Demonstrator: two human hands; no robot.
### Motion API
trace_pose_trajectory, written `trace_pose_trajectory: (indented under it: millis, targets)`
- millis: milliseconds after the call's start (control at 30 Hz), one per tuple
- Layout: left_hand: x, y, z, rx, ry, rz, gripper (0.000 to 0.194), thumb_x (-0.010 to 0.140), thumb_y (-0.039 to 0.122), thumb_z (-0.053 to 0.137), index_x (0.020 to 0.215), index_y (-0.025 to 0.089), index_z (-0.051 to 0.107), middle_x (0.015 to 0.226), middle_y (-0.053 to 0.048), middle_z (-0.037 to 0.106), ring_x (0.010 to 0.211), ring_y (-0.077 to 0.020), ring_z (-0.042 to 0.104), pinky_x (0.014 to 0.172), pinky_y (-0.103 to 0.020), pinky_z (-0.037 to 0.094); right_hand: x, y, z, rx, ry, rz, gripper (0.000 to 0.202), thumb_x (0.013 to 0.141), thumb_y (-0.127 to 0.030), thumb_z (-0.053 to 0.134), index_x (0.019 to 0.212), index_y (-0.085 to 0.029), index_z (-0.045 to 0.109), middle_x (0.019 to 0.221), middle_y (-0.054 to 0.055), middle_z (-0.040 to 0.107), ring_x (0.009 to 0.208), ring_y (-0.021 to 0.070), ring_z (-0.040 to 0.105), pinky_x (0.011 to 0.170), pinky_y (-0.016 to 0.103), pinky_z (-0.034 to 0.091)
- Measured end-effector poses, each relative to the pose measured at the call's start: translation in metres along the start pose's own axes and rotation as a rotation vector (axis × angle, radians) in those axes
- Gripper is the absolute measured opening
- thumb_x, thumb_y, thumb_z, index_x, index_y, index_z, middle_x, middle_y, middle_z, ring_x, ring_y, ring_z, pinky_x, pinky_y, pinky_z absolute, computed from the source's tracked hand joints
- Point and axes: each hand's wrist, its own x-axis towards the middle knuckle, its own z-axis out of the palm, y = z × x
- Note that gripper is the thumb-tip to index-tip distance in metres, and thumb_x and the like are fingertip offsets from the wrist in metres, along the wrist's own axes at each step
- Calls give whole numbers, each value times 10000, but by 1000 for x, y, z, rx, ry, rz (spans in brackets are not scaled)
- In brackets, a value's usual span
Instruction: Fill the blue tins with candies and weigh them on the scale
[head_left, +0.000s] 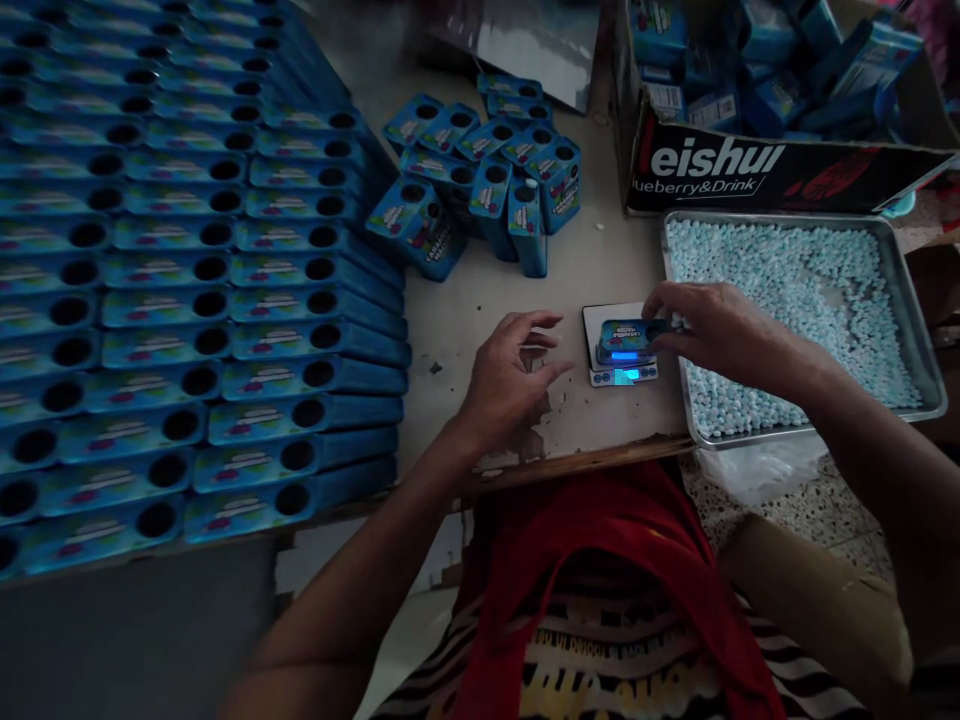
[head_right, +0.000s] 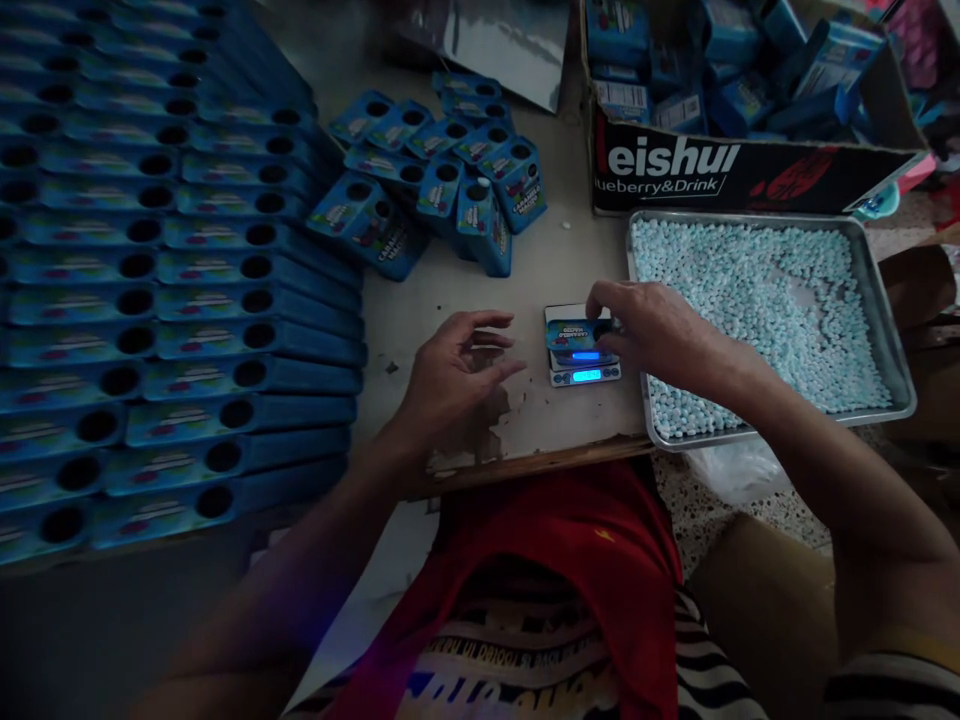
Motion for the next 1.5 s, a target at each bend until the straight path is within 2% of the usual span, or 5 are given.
trace_pose_trajectory:
  millis: [333,733,1067,1300,1500]
  targets:
    - [-4,-5,-7,22,-7,14,427,839,223,881,1252,242,776,1309,-65,690,1035,-201,778,944,-373,701,7,-2,2,130,45,5,268,874,-67,715,1075,-216,811,938,31,765,875,205,657,824,331,451]
    - [-19,11,-14,46,71,-41,313,885,303,856,1177,225,776,1215,-70,758,1022,-213,798,988,-387,691,-40,92,10,1488,553,511,128,1003,-200,717,891,-261,715,838,-5,639,678,107,558,577,207,510]
    - [-11,23,1,129,6,-2,627,788,266,971,1363,257,722,1369,-91,746,1187,-266,760,1037,-426,654,-64,79,43,1529,111,716,163,884,-110,801,1038,-143,761,789,3,634,531,46,402,443,147,357]
    - [9,37,21,177,-3,84,762,791,281,1002,1458,279,636,1447,-99,728,1343,-298,706,1168,-469,586,-30,46,18,1201,196,310,288,951,-453,863,987,-192,747,683,-26,577,514,78,399,444,219,296]
    - [17,20,60,-103,-49,-6,488,873,357,926,1299,236,722,1254,-75,790,1159,-269,772,1018,-400,637,-38,67,13,856,350,290,240,954,-476,819,960,-241,771,959,61,765,847,202,695,720,324,566]
